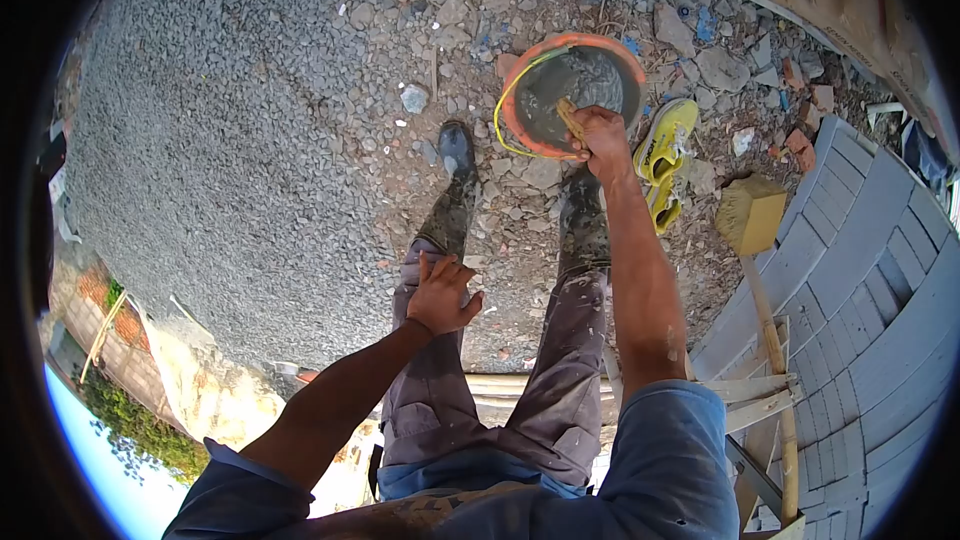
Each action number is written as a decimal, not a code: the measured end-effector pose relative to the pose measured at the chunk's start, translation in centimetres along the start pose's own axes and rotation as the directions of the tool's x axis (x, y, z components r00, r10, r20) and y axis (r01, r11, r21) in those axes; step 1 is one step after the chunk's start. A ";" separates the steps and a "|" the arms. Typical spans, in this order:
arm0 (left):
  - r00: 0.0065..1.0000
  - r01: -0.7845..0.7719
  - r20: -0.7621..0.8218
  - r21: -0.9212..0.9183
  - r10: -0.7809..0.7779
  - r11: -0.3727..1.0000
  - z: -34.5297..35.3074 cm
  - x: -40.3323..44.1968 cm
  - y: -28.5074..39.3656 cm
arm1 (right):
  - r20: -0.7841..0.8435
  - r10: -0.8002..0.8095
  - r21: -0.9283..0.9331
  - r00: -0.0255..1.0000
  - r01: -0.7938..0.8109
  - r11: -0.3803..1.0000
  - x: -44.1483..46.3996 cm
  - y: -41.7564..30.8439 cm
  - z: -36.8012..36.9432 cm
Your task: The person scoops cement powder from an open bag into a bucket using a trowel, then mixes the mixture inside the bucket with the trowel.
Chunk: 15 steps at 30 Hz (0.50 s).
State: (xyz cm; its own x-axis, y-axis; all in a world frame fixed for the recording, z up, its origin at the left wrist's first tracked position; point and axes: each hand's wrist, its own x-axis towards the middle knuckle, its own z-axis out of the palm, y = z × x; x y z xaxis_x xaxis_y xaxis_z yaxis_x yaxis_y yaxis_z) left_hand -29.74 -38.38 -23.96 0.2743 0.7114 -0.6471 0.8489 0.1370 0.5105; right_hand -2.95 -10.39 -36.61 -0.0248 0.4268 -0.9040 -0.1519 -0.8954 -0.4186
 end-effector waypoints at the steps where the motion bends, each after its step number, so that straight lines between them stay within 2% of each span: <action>1: 1.000 -0.001 0.007 0.005 0.001 1.000 -0.1 0.0 0.0 | 0.001 0.005 0.005 1.000 -0.005 1.000 -0.1 -0.6 -0.3; 3: 1.000 -0.001 0.007 0.007 0.001 1.000 0.1 -0.1 0.0 | -0.029 -0.028 -0.161 0.999 0.023 0.987 0.1 -1.9 -1.3; 4: 1.000 -0.004 0.001 0.007 0.004 1.000 0.1 0.0 0.0 | 0.021 -0.041 -0.360 0.999 0.046 0.932 1.0 -1.9 -2.7; 5: 1.000 -0.003 0.003 0.009 0.003 1.000 0.1 0.0 0.0 | 0.022 -0.040 -0.357 0.999 0.045 0.933 1.9 -1.2 -3.4; 6: 1.000 -0.001 0.014 0.009 0.001 1.000 0.0 -0.1 0.0 | -0.025 -0.286 -0.702 0.958 0.187 0.687 2.0 -1.0 -3.4; 7: 1.000 -0.001 0.023 0.009 0.001 1.000 -0.2 0.1 0.1 | 0.032 -0.514 -0.928 0.857 0.216 0.303 2.2 -0.9 -3.5; 8: 1.000 -0.003 0.023 0.012 0.002 1.000 -0.3 0.2 0.1 | 0.030 -0.516 -0.927 0.856 0.217 0.305 2.4 -0.9 -3.6; 10: 1.000 -0.010 0.010 0.019 0.010 1.000 -0.2 0.1 0.1 | -0.065 -0.432 -0.981 0.899 0.020 0.191 1.2 -2.5 -2.2; 11: 1.000 -0.011 0.012 0.021 0.010 1.000 -0.2 0.1 0.1 | -0.067 -0.432 -0.981 0.899 0.020 0.193 1.5 -2.3 -2.1; 13: 1.000 -0.002 0.029 0.011 0.001 1.000 0.2 0.0 -0.1 | 0.002 -0.454 -1.000 0.891 0.011 0.017 3.3 -0.9 -2.5; 15: 1.000 -0.002 0.030 0.019 0.001 1.000 0.4 0.0 -0.1 | -0.024 -0.439 -1.000 0.898 -0.030 -0.007 5.3 1.1 -2.3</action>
State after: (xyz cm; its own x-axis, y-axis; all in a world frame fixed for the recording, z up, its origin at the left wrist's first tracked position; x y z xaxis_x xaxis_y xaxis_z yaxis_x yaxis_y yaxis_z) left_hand -29.66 -38.61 -24.24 0.2891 0.6903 -0.6632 0.8568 0.1225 0.5010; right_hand -0.93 -9.37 -42.06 0.0685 0.7735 -0.6301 0.9894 -0.1339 -0.0567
